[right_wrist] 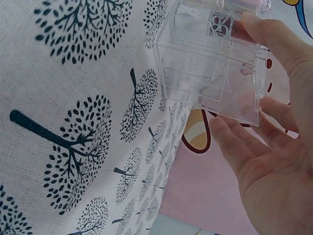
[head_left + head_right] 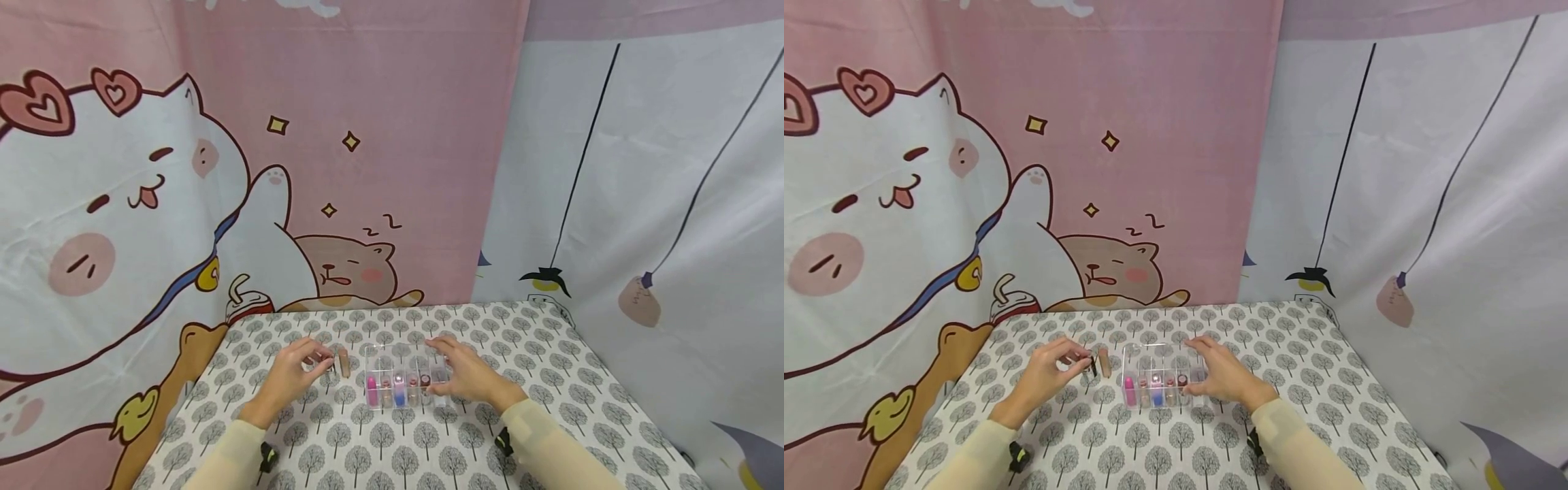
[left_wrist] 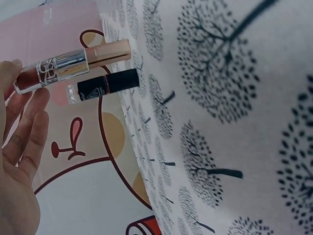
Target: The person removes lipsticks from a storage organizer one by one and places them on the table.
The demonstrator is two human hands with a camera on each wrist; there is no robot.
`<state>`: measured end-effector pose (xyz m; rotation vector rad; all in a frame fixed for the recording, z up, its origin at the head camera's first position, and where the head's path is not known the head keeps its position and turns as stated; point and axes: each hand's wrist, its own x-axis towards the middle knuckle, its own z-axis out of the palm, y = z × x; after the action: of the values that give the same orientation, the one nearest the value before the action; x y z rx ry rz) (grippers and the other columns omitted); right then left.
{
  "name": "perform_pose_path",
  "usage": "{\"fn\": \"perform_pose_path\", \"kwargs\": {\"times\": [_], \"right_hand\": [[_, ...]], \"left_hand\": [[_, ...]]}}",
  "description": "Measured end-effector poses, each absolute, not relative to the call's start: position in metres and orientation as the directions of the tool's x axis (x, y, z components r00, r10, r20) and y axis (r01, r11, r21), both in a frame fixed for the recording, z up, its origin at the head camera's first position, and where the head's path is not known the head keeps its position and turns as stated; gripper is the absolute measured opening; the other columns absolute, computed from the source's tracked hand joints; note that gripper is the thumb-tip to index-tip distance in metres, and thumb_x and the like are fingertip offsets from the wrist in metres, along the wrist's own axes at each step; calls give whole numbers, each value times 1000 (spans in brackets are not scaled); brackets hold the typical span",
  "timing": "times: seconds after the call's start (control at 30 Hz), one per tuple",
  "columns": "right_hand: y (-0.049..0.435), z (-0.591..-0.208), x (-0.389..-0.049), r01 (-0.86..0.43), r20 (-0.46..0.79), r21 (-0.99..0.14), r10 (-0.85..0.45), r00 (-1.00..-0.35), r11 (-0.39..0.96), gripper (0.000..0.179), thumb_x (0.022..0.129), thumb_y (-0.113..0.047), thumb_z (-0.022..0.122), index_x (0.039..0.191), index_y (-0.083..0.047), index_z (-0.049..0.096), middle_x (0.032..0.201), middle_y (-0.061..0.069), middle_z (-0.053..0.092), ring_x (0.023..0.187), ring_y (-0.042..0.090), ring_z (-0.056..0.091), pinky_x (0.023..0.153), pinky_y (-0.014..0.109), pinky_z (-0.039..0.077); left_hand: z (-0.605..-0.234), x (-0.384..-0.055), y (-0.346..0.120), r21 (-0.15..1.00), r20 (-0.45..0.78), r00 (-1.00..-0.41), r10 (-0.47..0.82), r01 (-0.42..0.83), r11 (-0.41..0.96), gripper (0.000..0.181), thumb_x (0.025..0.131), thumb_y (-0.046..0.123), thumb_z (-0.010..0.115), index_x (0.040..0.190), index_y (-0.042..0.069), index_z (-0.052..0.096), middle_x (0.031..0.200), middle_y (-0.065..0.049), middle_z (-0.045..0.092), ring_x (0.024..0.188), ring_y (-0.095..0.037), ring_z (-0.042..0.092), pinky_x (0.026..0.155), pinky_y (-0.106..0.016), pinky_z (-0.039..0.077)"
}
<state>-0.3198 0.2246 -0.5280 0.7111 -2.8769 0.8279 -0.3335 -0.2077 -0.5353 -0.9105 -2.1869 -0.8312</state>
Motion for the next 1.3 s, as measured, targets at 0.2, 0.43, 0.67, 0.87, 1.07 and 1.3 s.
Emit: {"fn": "perform_pose_path", "kwargs": {"times": [0.2,0.43,0.67,0.87,1.07,1.3], "right_hand": [[224,-528,-320,-456,181,-476,-424,-887,752,108,88,-47,103,177,-17,49,180,18,50,151,48,63,126,76,55],[223,-529,-320,-460,181,-466,-427,-886,756,108,88,-46,103,176,-16,49,180,18,50,156,50,59,127,77,53],[222,-528,-321,-465,187,-469,-430,-883,751,108,88,-44,104,176,-15,49,179,19,51,155,49,60,127,75,54],[223,-529,-321,-469,187,-475,-435,-881,745,107,88,-43,103,176,-14,49,179,21,51,154,49,61,127,75,55],[223,-528,-321,-472,193,-467,-435,-879,748,107,88,-43,103,176,-14,49,179,19,52,155,48,61,128,74,54],[223,-528,-321,-472,193,-462,-434,-880,751,108,88,-44,103,176,-14,49,179,20,51,157,49,60,129,74,53]], "left_hand": [[-542,-334,-213,328,719,-594,360,748,577,18,94,3,97,104,9,84,101,-5,84,84,-16,80,72,-40,75],[-548,-335,-219,356,698,-622,354,731,583,17,94,2,96,105,6,85,101,-7,83,84,-17,80,73,-36,74],[-552,-336,-222,388,659,-678,327,678,624,18,94,4,97,106,9,85,103,-4,83,86,-14,79,75,-37,74],[-552,-336,-224,399,638,-704,313,649,647,19,94,4,97,106,9,85,102,-5,84,85,-13,80,77,-41,75],[-554,-340,-225,401,625,-722,297,623,672,17,95,6,96,107,11,85,102,-1,85,84,-14,79,78,-42,75],[-557,-344,-225,398,637,-718,280,618,679,17,96,4,95,107,10,84,102,-3,84,85,-16,80,79,-43,75]]}}
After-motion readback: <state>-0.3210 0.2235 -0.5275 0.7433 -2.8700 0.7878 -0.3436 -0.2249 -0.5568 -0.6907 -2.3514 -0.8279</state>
